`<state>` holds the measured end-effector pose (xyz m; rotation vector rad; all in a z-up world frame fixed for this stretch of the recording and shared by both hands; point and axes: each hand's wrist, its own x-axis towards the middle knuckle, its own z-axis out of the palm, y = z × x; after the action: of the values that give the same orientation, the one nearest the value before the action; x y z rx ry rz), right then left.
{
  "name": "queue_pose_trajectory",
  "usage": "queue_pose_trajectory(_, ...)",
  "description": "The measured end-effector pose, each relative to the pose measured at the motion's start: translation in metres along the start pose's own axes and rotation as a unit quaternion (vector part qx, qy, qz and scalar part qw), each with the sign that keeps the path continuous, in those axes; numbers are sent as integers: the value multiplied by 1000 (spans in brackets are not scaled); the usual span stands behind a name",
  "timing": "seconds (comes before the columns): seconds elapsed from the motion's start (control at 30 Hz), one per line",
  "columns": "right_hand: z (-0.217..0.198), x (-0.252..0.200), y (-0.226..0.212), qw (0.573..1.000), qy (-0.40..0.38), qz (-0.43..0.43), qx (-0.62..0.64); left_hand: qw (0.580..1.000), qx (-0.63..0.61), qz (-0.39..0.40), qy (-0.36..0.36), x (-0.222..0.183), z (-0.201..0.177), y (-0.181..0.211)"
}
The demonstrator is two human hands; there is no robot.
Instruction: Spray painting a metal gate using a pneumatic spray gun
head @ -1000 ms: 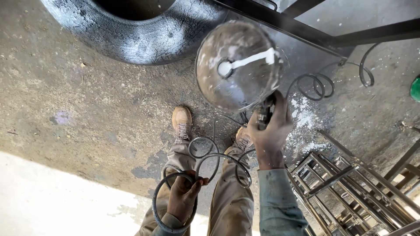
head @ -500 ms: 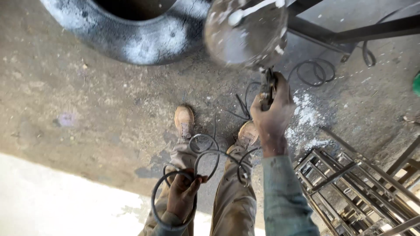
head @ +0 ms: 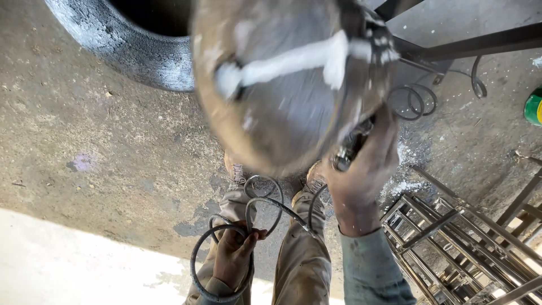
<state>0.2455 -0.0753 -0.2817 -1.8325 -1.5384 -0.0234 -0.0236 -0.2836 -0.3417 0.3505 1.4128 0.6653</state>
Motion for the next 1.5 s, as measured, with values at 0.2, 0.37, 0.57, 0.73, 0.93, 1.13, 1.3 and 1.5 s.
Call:
queue_pose_trajectory(0.2,32,-32,33,941,-70,217,248,1000,-5,-11,13,-3,4,13)
queue_pose_trajectory(0.37,44,-32,57,863,9,350,364,999,-34,18,25,1,-6,-1)
queue_pose_trajectory(0.57,64,-42,63,876,-11,298,380,998,-55,18,21,1,-12,-5)
queue_pose_trajectory(0.73,76,-29,38,883,-21,294,365,996,-80,17,21,0,-16,1)
queue_pose_trajectory(0.93,89,-19,33,830,40,384,402,996,-88,25,14,2,-18,8)
queue_pose_trajectory(1.13,90,-16,23,848,82,428,300,995,-95,10,10,3,-21,14)
queue_pose_trajectory(1.3,97,-14,18,822,105,458,322,995,-90,32,13,6,-25,28)
queue_pose_trajectory(1.5,109,-11,6,821,54,435,367,992,-104,71,15,12,-35,43)
